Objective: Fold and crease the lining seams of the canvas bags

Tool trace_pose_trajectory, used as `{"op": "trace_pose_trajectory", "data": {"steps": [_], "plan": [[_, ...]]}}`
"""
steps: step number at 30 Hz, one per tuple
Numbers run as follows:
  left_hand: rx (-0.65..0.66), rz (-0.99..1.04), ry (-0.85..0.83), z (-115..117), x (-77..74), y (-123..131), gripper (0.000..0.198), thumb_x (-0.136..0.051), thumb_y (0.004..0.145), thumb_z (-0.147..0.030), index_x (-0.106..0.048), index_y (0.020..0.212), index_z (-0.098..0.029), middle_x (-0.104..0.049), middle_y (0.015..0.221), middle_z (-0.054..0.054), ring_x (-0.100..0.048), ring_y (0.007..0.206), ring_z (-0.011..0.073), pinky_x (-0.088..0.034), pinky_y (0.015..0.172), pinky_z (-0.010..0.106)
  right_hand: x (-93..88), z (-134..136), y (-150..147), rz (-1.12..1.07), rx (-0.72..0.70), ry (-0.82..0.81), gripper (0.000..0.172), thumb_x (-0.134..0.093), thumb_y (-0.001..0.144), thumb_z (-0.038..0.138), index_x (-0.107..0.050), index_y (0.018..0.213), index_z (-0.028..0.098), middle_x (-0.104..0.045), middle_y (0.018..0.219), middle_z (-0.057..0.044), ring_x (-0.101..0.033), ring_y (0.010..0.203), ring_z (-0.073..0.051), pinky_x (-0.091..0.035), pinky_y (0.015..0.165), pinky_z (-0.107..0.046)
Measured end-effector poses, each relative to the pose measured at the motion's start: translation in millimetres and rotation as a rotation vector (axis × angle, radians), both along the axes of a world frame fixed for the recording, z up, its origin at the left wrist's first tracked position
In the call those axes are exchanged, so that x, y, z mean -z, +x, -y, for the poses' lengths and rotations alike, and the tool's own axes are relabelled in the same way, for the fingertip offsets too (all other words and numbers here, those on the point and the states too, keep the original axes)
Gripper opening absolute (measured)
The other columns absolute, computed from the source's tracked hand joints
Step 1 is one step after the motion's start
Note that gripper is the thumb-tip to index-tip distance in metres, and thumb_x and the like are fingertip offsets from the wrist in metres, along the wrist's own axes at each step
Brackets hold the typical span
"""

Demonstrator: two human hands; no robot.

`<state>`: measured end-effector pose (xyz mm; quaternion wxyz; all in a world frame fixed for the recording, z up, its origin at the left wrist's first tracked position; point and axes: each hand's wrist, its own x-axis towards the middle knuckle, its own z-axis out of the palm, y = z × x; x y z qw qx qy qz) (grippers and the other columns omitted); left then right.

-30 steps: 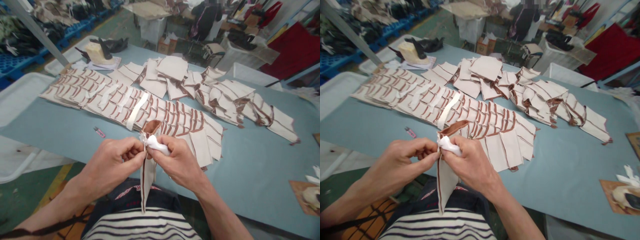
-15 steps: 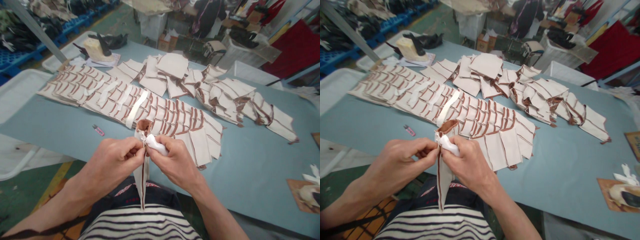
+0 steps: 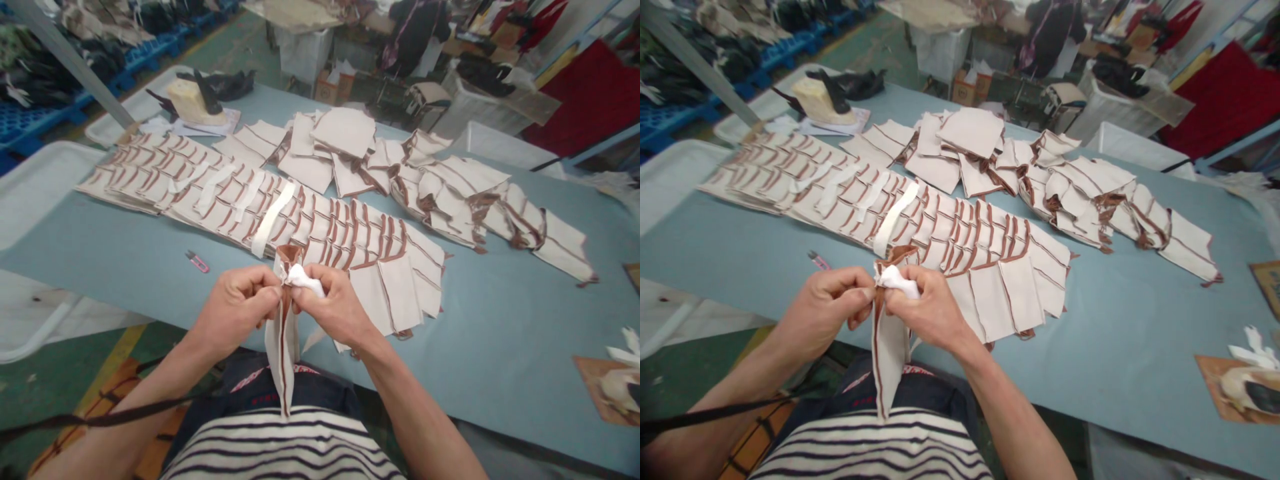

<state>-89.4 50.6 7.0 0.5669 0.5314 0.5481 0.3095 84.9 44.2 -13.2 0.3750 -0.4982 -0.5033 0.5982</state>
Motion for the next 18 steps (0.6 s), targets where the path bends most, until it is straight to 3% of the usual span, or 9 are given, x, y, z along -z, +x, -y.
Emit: {"op": "trace_pose_trajectory", "data": {"steps": [4, 7, 12, 18], "plan": [[-0.028, 0.106, -0.089, 7, 11.2, 9, 0.030, -0.053, 0.076, -0.052, -0.044, 0.059, -0.028, -0.043, 0.045, -0.008, -0.033, 0.038, 0.0102, -0.032, 0.039, 0.023, 7.6, 1, 2, -0.114, -0.040, -0.099, 0.019, -0.064, 0.074, 0.041, -0.061, 0.074, 0.022, -0.058, 0.061, 0.004, -0.045, 0.052, -0.011, -0.034, 0.051, -0.023], [-0.042, 0.096, -0.057, 11, 8.2, 6, 0.027, -0.062, 0.074, -0.045, -0.053, 0.060, -0.024, -0.050, 0.047, -0.007, -0.039, 0.042, 0.0097, -0.034, 0.043, 0.022, 5.2, 4, 5, -0.051, -0.031, -0.047, 0.018, -0.064, 0.077, 0.039, -0.062, 0.074, 0.022, -0.060, 0.063, 0.003, -0.049, 0.056, -0.012, -0.038, 0.053, -0.023], [0.039, -0.184, 0.297, 16, -12.3, -1, 0.023, -0.061, 0.083, -0.030, -0.066, 0.064, -0.019, -0.054, 0.053, -0.006, -0.047, 0.050, 0.0102, -0.036, 0.049, 0.021, -9.6, 9, 12, 0.199, 0.051, 0.244, 0.018, -0.073, 0.083, 0.036, -0.065, 0.077, 0.021, -0.062, 0.066, 0.004, -0.051, 0.058, -0.012, -0.041, 0.057, -0.024], [0.153, -0.395, 0.635, 18, -22.1, 3, 0.028, -0.052, 0.089, -0.019, -0.064, 0.064, -0.018, -0.052, 0.054, -0.007, -0.047, 0.048, 0.0075, -0.035, 0.052, 0.020, -22.0, 18, 17, 0.339, 0.085, 0.532, 0.011, -0.067, 0.090, 0.023, -0.072, 0.080, 0.021, -0.071, 0.070, 0.000, -0.058, 0.059, -0.013, -0.047, 0.061, -0.024]]}}
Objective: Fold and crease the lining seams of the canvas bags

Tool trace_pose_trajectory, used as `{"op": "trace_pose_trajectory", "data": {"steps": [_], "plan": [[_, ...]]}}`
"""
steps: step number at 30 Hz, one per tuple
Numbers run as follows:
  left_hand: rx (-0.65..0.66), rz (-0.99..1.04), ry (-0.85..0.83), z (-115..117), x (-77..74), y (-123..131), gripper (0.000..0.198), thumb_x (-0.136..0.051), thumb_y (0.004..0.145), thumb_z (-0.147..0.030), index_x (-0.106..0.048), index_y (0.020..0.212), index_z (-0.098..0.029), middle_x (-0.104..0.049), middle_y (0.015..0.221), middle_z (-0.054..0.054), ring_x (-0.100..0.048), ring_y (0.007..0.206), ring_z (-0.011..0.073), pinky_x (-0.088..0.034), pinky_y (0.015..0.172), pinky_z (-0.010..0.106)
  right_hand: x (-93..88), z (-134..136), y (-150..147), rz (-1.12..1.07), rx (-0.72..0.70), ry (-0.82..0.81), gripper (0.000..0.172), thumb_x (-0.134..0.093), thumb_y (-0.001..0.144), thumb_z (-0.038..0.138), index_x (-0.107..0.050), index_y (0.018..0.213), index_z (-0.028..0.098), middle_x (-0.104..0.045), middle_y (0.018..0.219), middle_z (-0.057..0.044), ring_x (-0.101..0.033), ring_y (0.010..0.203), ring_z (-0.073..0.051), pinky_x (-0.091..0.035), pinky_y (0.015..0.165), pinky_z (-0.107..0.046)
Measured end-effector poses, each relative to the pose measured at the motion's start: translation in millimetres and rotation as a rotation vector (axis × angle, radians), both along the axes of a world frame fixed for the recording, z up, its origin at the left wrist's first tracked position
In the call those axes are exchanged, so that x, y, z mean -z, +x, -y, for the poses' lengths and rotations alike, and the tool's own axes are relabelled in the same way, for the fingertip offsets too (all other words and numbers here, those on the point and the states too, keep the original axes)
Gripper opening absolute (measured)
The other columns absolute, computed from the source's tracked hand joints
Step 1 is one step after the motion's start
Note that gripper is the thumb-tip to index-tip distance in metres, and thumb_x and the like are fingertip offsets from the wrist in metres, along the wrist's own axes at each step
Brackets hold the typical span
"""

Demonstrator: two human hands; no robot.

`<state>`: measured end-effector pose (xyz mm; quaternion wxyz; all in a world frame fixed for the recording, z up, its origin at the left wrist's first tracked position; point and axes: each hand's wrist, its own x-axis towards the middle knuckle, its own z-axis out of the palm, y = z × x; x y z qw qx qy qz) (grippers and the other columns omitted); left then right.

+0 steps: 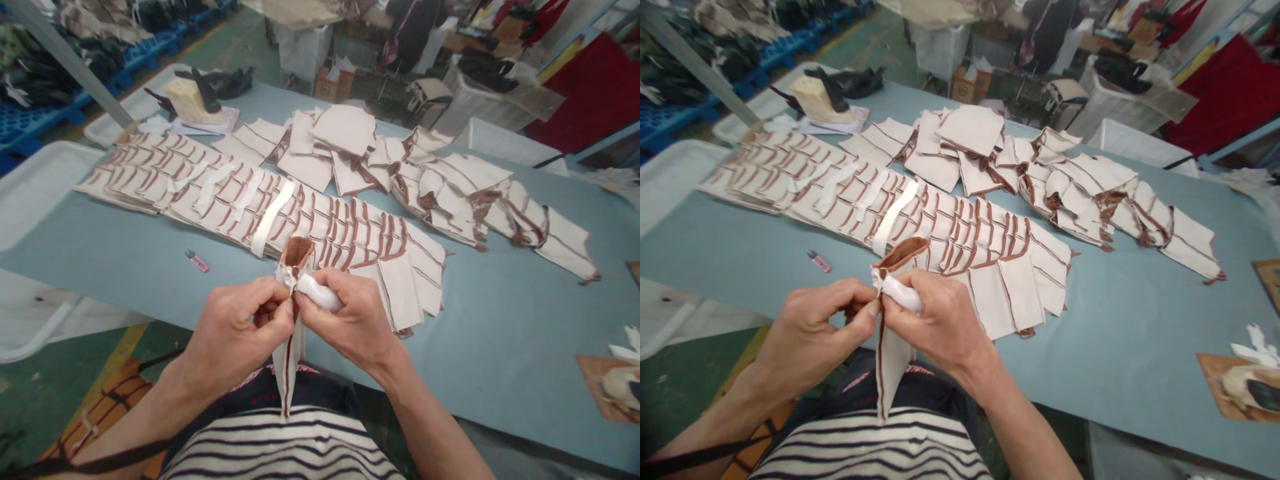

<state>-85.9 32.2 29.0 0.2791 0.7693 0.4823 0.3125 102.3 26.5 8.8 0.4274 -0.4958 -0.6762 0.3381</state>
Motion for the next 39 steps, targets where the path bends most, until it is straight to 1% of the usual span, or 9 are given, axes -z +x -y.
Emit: {"op": "trace_pose_trajectory", "data": {"steps": [3, 8, 11, 19, 27, 29, 32, 36, 39], "plan": [[0.020, -0.001, -0.008, -2, 0.3, 2, 0.029, -0.051, 0.090, -0.019, -0.060, 0.063, -0.019, -0.049, 0.054, -0.008, -0.044, 0.048, 0.0070, -0.034, 0.051, 0.020, -3.8, 2, 0, 0.009, 0.008, -0.014, 0.012, -0.066, 0.089, 0.023, -0.071, 0.079, 0.021, -0.068, 0.068, 0.001, -0.055, 0.057, -0.012, -0.045, 0.060, -0.024], [0.043, 0.146, -0.272, -9, 5.1, 0, 0.025, -0.054, 0.089, -0.027, -0.061, 0.065, -0.020, -0.055, 0.055, -0.006, -0.049, 0.050, 0.0097, -0.038, 0.048, 0.019, 1.9, -3, -5, -0.150, 0.028, -0.248, 0.016, -0.066, 0.083, 0.030, -0.061, 0.071, 0.022, -0.057, 0.061, 0.005, -0.047, 0.054, -0.011, -0.037, 0.052, -0.023], [0.035, 0.104, -0.257, -11, 4.7, -5, 0.026, -0.055, 0.089, -0.030, -0.062, 0.066, -0.019, -0.056, 0.056, -0.005, -0.051, 0.051, 0.0105, -0.040, 0.050, 0.019, 7.2, -5, -8, -0.171, 0.031, -0.291, 0.020, -0.067, 0.084, 0.034, -0.059, 0.070, 0.022, -0.055, 0.061, 0.005, -0.045, 0.055, -0.011, -0.036, 0.053, -0.023], [0.090, -0.153, -0.031, -17, -3.1, -15, 0.026, -0.055, 0.091, -0.027, -0.065, 0.068, -0.019, -0.055, 0.052, -0.006, -0.050, 0.045, 0.0095, -0.035, 0.049, 0.022, 1.9, -4, -12, -0.072, -0.010, -0.115, 0.015, -0.061, 0.086, 0.028, -0.055, 0.072, 0.024, -0.056, 0.062, 0.005, -0.046, 0.054, -0.012, -0.039, 0.057, -0.024], [0.222, -0.207, -0.115, -26, -9.9, -18, 0.030, -0.054, 0.089, -0.023, -0.066, 0.062, -0.019, -0.049, 0.048, -0.005, -0.042, 0.045, 0.0091, -0.026, 0.049, 0.025, 7.9, 1, -10, 0.072, -0.061, -0.027, 0.011, -0.056, 0.089, 0.026, -0.052, 0.079, 0.025, -0.056, 0.064, 0.004, -0.045, 0.053, -0.013, -0.034, 0.054, -0.025], [0.236, -0.163, -0.180, -28, -12.1, -18, 0.029, -0.054, 0.086, -0.023, -0.062, 0.058, -0.019, -0.044, 0.048, -0.006, -0.039, 0.046, 0.0085, -0.025, 0.049, 0.024, 9.8, 1, -9, 0.041, -0.092, -0.033, 0.011, -0.057, 0.089, 0.026, -0.053, 0.079, 0.025, -0.056, 0.065, 0.004, -0.046, 0.055, -0.013, -0.036, 0.056, -0.025], [0.139, 0.033, -0.391, -28, -8.4, -14, 0.024, -0.060, 0.080, -0.028, -0.061, 0.057, -0.019, -0.042, 0.050, -0.007, -0.035, 0.047, 0.0081, -0.022, 0.047, 0.022, 16.6, 1, -11, -0.093, -0.097, -0.115, 0.011, -0.060, 0.088, 0.028, -0.055, 0.080, 0.024, -0.056, 0.067, 0.005, -0.047, 0.057, -0.013, -0.039, 0.058, -0.025], [-0.029, 0.457, -0.735, -17, 11.2, 1, 0.029, -0.066, 0.075, -0.039, -0.050, 0.057, -0.024, -0.033, 0.046, -0.010, -0.024, 0.043, 0.0071, -0.020, 0.043, 0.021, 32.6, 3, -19, -0.396, -0.066, -0.318, 0.022, -0.064, 0.091, 0.043, -0.058, 0.086, 0.023, -0.049, 0.066, 0.006, -0.041, 0.057, -0.012, -0.037, 0.055, -0.025], [-0.067, 0.545, -0.788, -7, 24.8, 10, 0.037, -0.056, 0.082, -0.051, -0.036, 0.060, -0.028, -0.023, 0.044, -0.013, -0.017, 0.039, 0.0073, -0.022, 0.039, 0.022, 40.5, 4, -22, -0.573, -0.109, -0.449, 0.037, -0.067, 0.090, 0.057, -0.061, 0.093, 0.021, -0.043, 0.064, 0.007, -0.038, 0.057, -0.012, -0.037, 0.055, -0.025]]}}
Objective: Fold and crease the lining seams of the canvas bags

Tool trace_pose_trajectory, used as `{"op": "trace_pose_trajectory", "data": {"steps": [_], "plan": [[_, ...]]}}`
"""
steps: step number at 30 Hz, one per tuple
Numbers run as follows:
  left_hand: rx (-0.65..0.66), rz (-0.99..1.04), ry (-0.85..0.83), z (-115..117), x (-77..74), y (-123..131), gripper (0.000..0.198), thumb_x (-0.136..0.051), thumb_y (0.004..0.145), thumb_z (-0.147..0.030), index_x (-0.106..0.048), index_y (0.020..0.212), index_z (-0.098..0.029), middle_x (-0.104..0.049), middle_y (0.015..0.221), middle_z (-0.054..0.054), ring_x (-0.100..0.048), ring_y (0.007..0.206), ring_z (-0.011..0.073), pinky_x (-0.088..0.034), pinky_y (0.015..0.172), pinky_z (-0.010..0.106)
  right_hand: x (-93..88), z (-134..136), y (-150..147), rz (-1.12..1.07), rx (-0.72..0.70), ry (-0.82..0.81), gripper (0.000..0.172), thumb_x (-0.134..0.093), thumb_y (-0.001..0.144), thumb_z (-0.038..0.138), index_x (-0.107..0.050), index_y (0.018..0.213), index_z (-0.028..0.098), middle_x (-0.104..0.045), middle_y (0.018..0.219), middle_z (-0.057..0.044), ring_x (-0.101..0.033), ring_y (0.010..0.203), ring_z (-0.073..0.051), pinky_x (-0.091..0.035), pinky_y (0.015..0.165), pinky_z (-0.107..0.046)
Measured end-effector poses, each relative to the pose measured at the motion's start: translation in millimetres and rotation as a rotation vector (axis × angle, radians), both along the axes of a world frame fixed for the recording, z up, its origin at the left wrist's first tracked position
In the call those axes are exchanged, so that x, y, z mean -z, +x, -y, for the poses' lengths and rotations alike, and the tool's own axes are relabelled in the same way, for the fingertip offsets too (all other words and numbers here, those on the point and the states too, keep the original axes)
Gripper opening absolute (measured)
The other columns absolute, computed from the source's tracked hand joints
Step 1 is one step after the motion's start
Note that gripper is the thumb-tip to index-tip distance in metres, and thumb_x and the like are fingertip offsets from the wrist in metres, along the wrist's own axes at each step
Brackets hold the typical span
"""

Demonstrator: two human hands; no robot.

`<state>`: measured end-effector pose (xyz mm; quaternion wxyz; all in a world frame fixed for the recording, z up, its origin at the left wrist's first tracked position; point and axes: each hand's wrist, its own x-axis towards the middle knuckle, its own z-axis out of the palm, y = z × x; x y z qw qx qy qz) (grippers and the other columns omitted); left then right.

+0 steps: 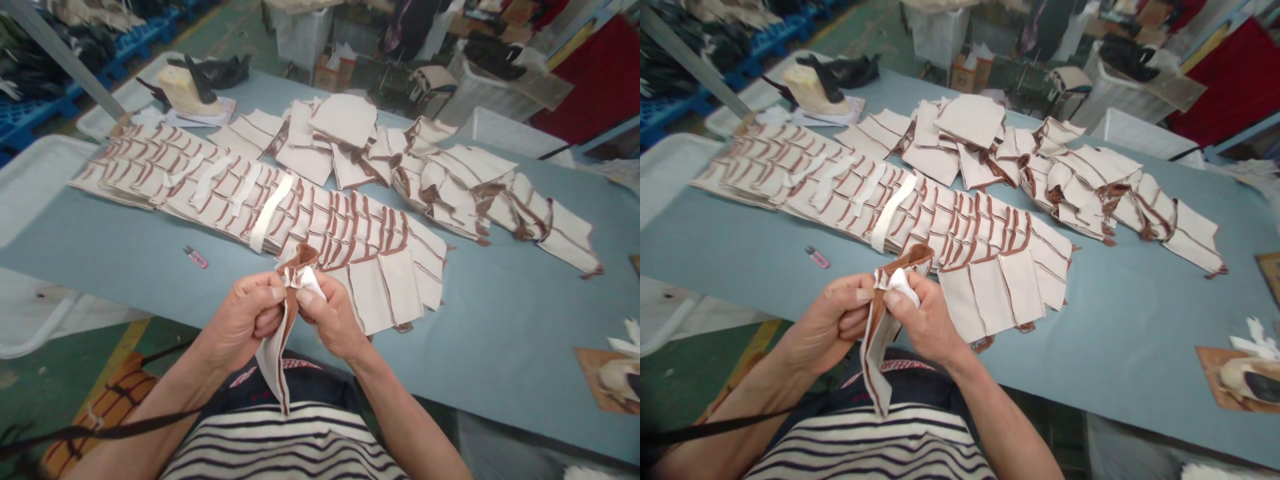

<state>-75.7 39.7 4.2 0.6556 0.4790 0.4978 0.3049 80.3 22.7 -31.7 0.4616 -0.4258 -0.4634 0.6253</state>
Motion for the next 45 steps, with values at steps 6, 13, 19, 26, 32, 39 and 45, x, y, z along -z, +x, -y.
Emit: {"op": "trace_pose_trajectory", "data": {"steps": [6, 13, 19, 26, 32, 39, 45], "plan": [[-0.015, -0.169, 0.169, 5, -9.0, -6, 0.029, -0.067, 0.081, -0.039, -0.055, 0.060, -0.022, -0.044, 0.050, -0.008, -0.035, 0.046, 0.0088, -0.030, 0.045, 0.021, -10.2, 1, 9, 0.213, 0.078, 0.058, 0.026, -0.070, 0.086, 0.046, -0.062, 0.083, 0.022, -0.057, 0.068, 0.004, -0.046, 0.059, -0.012, -0.040, 0.054, -0.024], [0.076, -0.524, 0.633, 9, -24.1, -11, 0.027, -0.053, 0.089, -0.026, -0.060, 0.064, -0.021, -0.049, 0.051, -0.007, -0.043, 0.046, 0.0090, -0.033, 0.047, 0.021, -31.7, 3, 18, 0.542, 0.154, 0.426, 0.015, -0.067, 0.094, 0.026, -0.072, 0.081, 0.021, -0.069, 0.070, 0.001, -0.055, 0.057, -0.012, -0.045, 0.059, -0.024], [0.146, -0.648, 0.854, 7, -27.7, -15, 0.027, -0.054, 0.092, -0.021, -0.061, 0.066, -0.020, -0.050, 0.053, -0.008, -0.045, 0.044, 0.0076, -0.034, 0.047, 0.020, -38.5, 3, 24, 0.715, 0.109, 0.565, 0.020, -0.062, 0.102, 0.023, -0.073, 0.086, 0.020, -0.071, 0.067, 0.000, -0.057, 0.054, -0.012, -0.043, 0.058, -0.024], [0.282, -0.792, 1.038, -5, -38.3, -24, 0.024, -0.054, 0.094, -0.019, -0.063, 0.072, -0.020, -0.051, 0.054, -0.007, -0.043, 0.043, 0.0094, -0.029, 0.050, 0.026, -36.3, 1, 19, 0.893, 0.137, 0.802, 0.026, -0.054, 0.110, 0.023, -0.072, 0.092, 0.018, -0.076, 0.071, -0.002, -0.069, 0.059, -0.014, -0.045, 0.059, -0.025], [0.418, -0.729, 0.977, -19, -44.7, -28, 0.031, -0.047, 0.092, -0.019, -0.047, 0.062, -0.021, -0.033, 0.053, -0.008, -0.029, 0.047, 0.0094, -0.018, 0.052, 0.030, -32.9, -1, 17, 0.913, 0.133, 0.868, 0.024, -0.052, 0.110, 0.022, -0.069, 0.093, 0.020, -0.075, 0.073, -0.001, -0.069, 0.060, -0.014, -0.044, 0.058, -0.026], [0.001, -0.142, 0.197, -15, -15.0, -1, 0.028, -0.063, 0.074, -0.035, -0.051, 0.053, -0.022, -0.039, 0.048, -0.008, -0.029, 0.045, 0.0075, -0.021, 0.045, 0.022, -13.1, -1, 4, 0.323, 0.242, 0.337, 0.021, -0.064, 0.095, 0.029, -0.055, 0.077, 0.024, -0.049, 0.060, 0.008, -0.041, 0.050, -0.010, -0.032, 0.049, -0.023], [-0.084, 0.061, -0.006, 6, 2.6, 11, 0.035, -0.057, 0.082, -0.047, -0.041, 0.056, -0.029, -0.029, 0.043, -0.012, -0.023, 0.039, 0.0086, -0.027, 0.039, 0.022, -2.9, 6, 1, -0.046, 0.119, -0.019, 0.032, -0.067, 0.093, 0.052, -0.060, 0.085, 0.021, -0.038, 0.061, 0.009, -0.030, 0.053, -0.010, -0.034, 0.051, -0.024]]}}
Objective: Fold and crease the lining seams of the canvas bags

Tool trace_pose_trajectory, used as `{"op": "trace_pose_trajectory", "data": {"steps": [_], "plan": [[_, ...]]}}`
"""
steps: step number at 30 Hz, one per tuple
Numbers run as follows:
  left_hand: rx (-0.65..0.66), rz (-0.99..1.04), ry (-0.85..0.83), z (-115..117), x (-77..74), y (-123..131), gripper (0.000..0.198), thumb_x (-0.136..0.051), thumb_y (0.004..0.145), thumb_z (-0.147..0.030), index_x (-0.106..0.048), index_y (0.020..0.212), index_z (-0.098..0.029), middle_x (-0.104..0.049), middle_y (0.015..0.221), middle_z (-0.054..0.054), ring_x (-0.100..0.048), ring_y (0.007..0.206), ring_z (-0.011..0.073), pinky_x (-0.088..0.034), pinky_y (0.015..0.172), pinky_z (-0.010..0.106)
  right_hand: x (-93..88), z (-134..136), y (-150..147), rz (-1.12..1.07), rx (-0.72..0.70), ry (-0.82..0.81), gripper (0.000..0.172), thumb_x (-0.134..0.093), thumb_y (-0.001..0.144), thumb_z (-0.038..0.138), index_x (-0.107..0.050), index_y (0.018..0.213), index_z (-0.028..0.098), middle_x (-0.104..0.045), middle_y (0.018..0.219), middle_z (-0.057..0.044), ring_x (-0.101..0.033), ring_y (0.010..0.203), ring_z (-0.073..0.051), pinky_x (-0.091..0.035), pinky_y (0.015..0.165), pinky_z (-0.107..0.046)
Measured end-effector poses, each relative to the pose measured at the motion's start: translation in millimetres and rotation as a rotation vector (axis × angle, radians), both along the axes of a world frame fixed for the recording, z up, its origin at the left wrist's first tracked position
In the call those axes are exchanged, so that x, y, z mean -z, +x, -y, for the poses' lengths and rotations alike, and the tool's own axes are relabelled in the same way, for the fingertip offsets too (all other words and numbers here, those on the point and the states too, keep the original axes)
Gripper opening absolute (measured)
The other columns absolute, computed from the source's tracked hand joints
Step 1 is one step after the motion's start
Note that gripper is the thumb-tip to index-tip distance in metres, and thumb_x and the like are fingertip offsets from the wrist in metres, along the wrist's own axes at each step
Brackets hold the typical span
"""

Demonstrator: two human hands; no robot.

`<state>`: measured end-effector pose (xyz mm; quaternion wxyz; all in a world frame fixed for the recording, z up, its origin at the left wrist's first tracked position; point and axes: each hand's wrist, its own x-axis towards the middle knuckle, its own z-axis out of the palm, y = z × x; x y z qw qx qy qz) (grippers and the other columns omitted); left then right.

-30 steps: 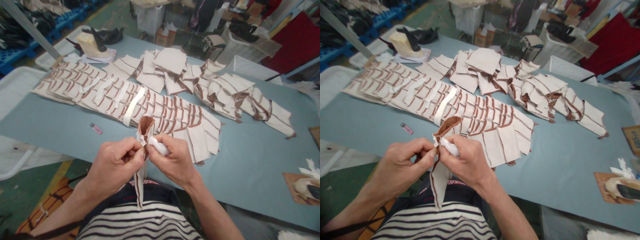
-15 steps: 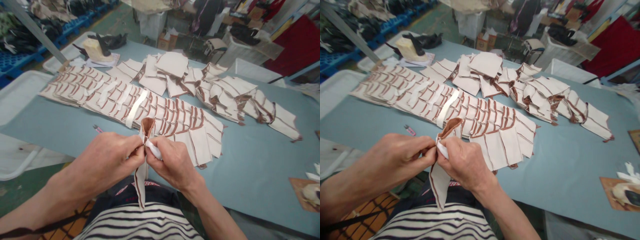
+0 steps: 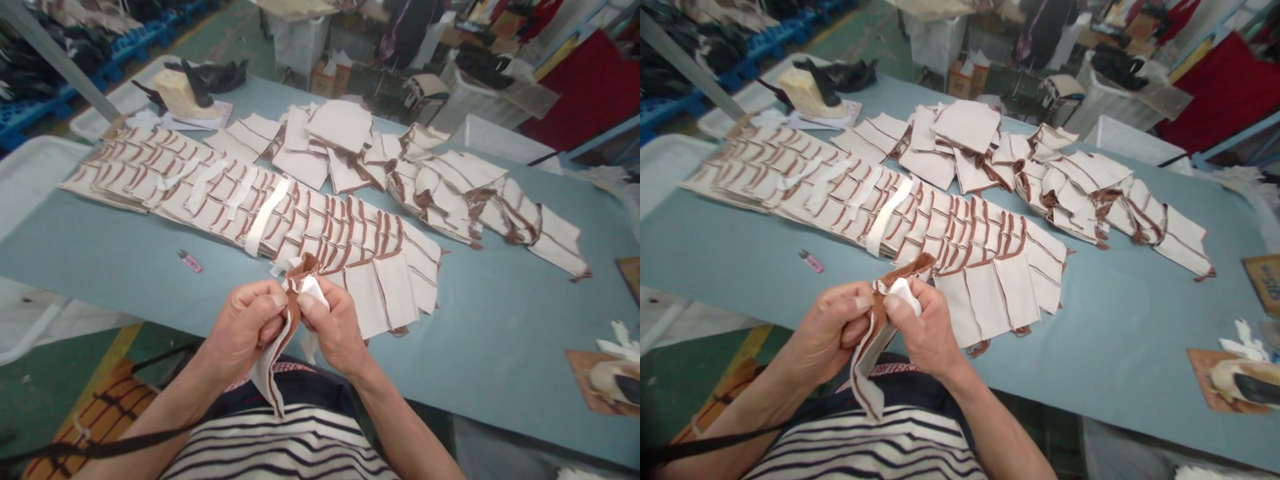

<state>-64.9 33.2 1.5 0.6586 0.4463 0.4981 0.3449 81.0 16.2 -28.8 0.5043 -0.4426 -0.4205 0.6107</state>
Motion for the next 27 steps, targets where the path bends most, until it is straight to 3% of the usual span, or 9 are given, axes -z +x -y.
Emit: {"op": "trace_pose_trajectory", "data": {"steps": [3, 8, 12, 17, 22, 27], "plan": [[0.015, -0.089, 0.132, 1, -9.2, -8, 0.029, -0.063, 0.078, -0.036, -0.051, 0.055, -0.024, -0.040, 0.046, -0.009, -0.033, 0.042, 0.0086, -0.030, 0.042, 0.021, -9.1, 0, 7, 0.143, -0.002, 0.074, 0.026, -0.067, 0.091, 0.045, -0.061, 0.082, 0.021, -0.048, 0.064, 0.006, -0.040, 0.056, -0.011, -0.038, 0.053, -0.023], [0.096, -0.397, 0.498, -1, -29.5, -14, 0.032, -0.055, 0.084, -0.028, -0.055, 0.053, -0.020, -0.048, 0.047, -0.006, -0.040, 0.043, 0.0082, -0.030, 0.043, 0.019, -29.6, -5, 15, 0.469, 0.092, 0.276, 0.019, -0.070, 0.086, 0.031, -0.061, 0.072, 0.022, -0.061, 0.062, 0.004, -0.049, 0.053, -0.010, -0.040, 0.051, -0.023], [0.163, -0.529, 0.672, 1, -31.1, -15, 0.031, -0.051, 0.087, -0.021, -0.058, 0.057, -0.020, -0.050, 0.050, -0.007, -0.044, 0.044, 0.0074, -0.033, 0.045, 0.018, -35.2, -3, 19, 0.607, 0.102, 0.456, 0.013, -0.067, 0.092, 0.024, -0.070, 0.079, 0.021, -0.070, 0.067, 0.002, -0.052, 0.051, -0.011, -0.043, 0.051, -0.023], [0.195, -0.713, 0.899, -1, -28.6, -22, 0.029, -0.053, 0.092, -0.019, -0.058, 0.064, -0.021, -0.051, 0.052, -0.009, -0.047, 0.043, 0.0071, -0.036, 0.048, 0.019, -29.7, -1, 22, 0.665, 0.084, 0.543, 0.015, -0.066, 0.100, 0.021, -0.073, 0.087, 0.020, -0.075, 0.072, 0.001, -0.060, 0.055, -0.011, -0.048, 0.055, -0.021], [0.255, -0.828, 1.053, -7, -33.0, -33, 0.022, -0.056, 0.097, -0.018, -0.067, 0.078, -0.020, -0.066, 0.062, -0.005, -0.063, 0.053, 0.0112, -0.044, 0.057, 0.023, -29.4, -1, 21, 0.713, 0.069, 0.629, 0.015, -0.066, 0.106, 0.019, -0.074, 0.094, 0.017, -0.079, 0.077, -0.002, -0.065, 0.059, -0.011, -0.048, 0.059, -0.022], [0.395, -0.849, 1.099, -19, -41.7, -40, 0.026, -0.052, 0.096, -0.018, -0.067, 0.076, -0.022, -0.064, 0.059, -0.003, -0.056, 0.051, 0.0148, -0.036, 0.055, 0.030, -35.4, -3, 22, 0.849, 0.005, 0.716, 0.018, -0.060, 0.110, 0.020, -0.074, 0.099, 0.019, -0.082, 0.083, -0.004, -0.071, 0.065, -0.014, -0.048, 0.064, -0.024]]}}
